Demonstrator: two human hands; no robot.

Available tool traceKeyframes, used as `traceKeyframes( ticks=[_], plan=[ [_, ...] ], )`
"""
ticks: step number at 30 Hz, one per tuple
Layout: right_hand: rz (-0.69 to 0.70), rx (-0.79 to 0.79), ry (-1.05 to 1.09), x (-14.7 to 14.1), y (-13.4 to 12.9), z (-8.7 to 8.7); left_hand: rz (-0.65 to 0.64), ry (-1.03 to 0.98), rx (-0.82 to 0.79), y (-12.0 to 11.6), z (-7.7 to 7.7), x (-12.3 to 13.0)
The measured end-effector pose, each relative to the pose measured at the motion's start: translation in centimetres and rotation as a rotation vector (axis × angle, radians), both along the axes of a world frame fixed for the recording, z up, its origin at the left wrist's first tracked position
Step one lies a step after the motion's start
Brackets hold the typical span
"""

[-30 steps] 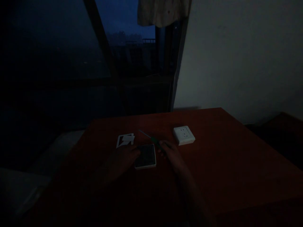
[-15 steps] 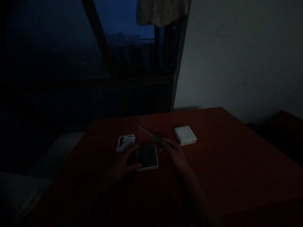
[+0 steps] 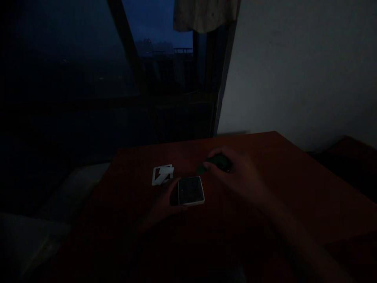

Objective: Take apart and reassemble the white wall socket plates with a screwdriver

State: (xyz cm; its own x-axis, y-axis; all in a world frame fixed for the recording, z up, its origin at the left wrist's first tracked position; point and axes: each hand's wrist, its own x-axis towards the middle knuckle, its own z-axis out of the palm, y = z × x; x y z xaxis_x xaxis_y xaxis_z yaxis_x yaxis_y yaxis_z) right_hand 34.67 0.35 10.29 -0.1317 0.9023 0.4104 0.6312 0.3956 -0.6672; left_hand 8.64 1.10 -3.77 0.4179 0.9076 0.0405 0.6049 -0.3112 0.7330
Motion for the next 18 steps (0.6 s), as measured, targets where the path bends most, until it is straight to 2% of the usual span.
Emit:
traceKeyframes(
  ticks=[8,18],
  plan=[
    [0.118,-0.002,-0.094,-2.0,0.8,-0.5,-0.008,-0.021,0.045,-0.1,-0.1,0.3],
    [0.084,-0.068,-0.072,-2.7,1.0,-0.6,-0.028,0.002,0.075,0.0,-0.2,0.2]
  ],
)
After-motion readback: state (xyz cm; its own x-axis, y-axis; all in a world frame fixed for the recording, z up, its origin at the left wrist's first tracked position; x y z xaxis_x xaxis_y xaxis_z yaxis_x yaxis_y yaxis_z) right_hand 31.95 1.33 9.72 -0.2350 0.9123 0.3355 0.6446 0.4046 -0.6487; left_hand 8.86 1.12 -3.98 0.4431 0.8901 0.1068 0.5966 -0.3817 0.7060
